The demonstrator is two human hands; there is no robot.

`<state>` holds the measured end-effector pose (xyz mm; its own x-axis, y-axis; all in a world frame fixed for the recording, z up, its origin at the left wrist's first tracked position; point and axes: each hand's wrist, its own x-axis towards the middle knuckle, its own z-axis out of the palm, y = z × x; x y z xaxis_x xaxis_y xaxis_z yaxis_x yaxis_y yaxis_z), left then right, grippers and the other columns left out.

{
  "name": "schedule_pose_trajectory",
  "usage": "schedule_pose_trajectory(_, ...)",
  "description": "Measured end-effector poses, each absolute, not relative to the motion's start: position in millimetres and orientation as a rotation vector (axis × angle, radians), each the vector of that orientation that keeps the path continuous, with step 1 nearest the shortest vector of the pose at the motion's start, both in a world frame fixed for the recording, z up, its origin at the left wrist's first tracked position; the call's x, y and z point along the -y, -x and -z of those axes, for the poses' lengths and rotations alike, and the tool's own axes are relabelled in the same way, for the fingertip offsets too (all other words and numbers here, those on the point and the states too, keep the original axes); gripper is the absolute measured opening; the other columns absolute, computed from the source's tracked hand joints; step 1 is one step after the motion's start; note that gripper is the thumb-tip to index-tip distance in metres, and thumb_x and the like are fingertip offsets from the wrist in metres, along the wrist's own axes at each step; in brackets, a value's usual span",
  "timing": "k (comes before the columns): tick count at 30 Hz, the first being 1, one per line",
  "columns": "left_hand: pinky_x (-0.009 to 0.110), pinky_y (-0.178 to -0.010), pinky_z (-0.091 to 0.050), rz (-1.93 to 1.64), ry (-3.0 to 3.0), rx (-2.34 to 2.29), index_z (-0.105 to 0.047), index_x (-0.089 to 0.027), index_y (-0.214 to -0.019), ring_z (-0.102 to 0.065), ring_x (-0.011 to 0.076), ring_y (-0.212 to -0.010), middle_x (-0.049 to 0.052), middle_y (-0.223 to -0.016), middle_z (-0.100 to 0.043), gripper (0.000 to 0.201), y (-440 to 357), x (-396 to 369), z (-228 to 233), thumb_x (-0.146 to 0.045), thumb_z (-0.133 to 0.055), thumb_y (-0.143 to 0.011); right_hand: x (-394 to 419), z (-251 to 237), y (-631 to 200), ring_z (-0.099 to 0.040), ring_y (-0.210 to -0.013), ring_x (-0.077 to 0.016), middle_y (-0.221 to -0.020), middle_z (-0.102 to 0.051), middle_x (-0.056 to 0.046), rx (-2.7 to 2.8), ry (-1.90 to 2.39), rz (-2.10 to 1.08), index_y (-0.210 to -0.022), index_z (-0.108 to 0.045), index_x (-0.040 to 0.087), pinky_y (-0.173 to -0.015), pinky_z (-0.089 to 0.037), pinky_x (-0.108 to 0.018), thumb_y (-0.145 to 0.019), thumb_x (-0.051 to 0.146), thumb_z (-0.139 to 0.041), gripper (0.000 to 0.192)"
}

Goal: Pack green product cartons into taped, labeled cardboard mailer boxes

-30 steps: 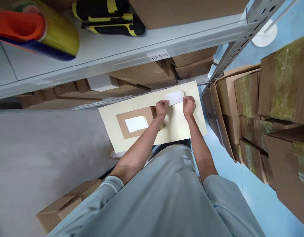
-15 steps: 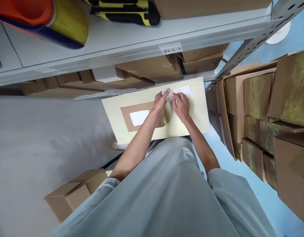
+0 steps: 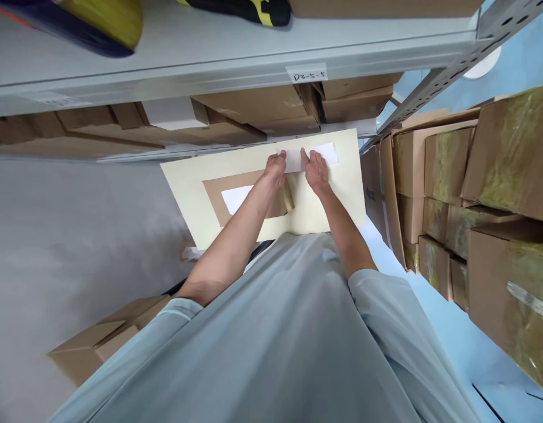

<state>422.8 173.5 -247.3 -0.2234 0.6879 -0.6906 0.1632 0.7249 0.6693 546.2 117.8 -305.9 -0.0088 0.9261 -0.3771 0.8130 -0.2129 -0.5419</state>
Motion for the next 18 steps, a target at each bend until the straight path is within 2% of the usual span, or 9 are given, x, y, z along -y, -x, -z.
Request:
schedule_pose_trajectory(6, 0.039, -0.109, -0.059, -0.591, -0.683, -1.809, -0.067, -0.021, -0.094, -0.079, 0.0264, -0.108, 0.01, -0.098, -0.076, 0.026, -427.1, -168.8, 250.7, -0.038, -0.069, -0.114, -122.2, 309.6, -547.9, -0.047, -0.156, -0.0354, -0.17, -0.053, -0.022, 1.918, 2.131, -0.993, -0.186, -0.034, 0.021, -0.132, -0.04, -0.057, -0.116, 0.019, -0.021, 0.072)
schedule_pose_trajectory(11, 0.038, -0.108, -0.06, -0.656, -0.725, -1.816, -0.068, -0.021, -0.088, -0.077, 0.0277, -0.11, 0.008, -0.089, -0.075, 0.032, -428.2, -162.1, 245.4, -0.041, -0.069, -0.113, -123.5, 312.1, -550.1, -0.045, -0.159, -0.0356, -0.172, -0.05, -0.022, 1.878, 2.091, -1.045, -0.186, -0.035, 0.02, -0.134, -0.036, -0.056, -0.121, 0.031, -0.031, 0.066)
schedule_pose_trajectory(14, 0.036, -0.106, -0.061, -0.692, -0.814, -1.791, -0.069, -0.02, -0.088, -0.078, 0.0263, -0.108, 0.008, -0.089, -0.076, 0.038, -429.1, -160.9, 240.2, -0.047, -0.067, -0.115, -123.5, 315.0, -551.3, -0.045, -0.158, -0.0358, -0.17, -0.05, -0.022, 1.881, 2.069, -1.035, -0.186, -0.035, 0.018, -0.134, -0.034, -0.056, -0.122, 0.03, -0.032, 0.065)
schedule_pose_trajectory(18, 0.04, -0.109, -0.064, -0.771, -0.911, -1.732, -0.069, -0.018, -0.087, -0.08, 0.0259, -0.109, 0.007, -0.091, -0.076, 0.049, -424.2, -153.2, 223.6, -0.059, -0.07, -0.113, -123.0, 318.2, -552.5, -0.045, -0.157, -0.0363, -0.17, -0.05, -0.022, 1.929, 2.081, -0.993, -0.186, -0.032, 0.017, -0.132, -0.036, -0.057, -0.121, 0.022, -0.027, 0.066)
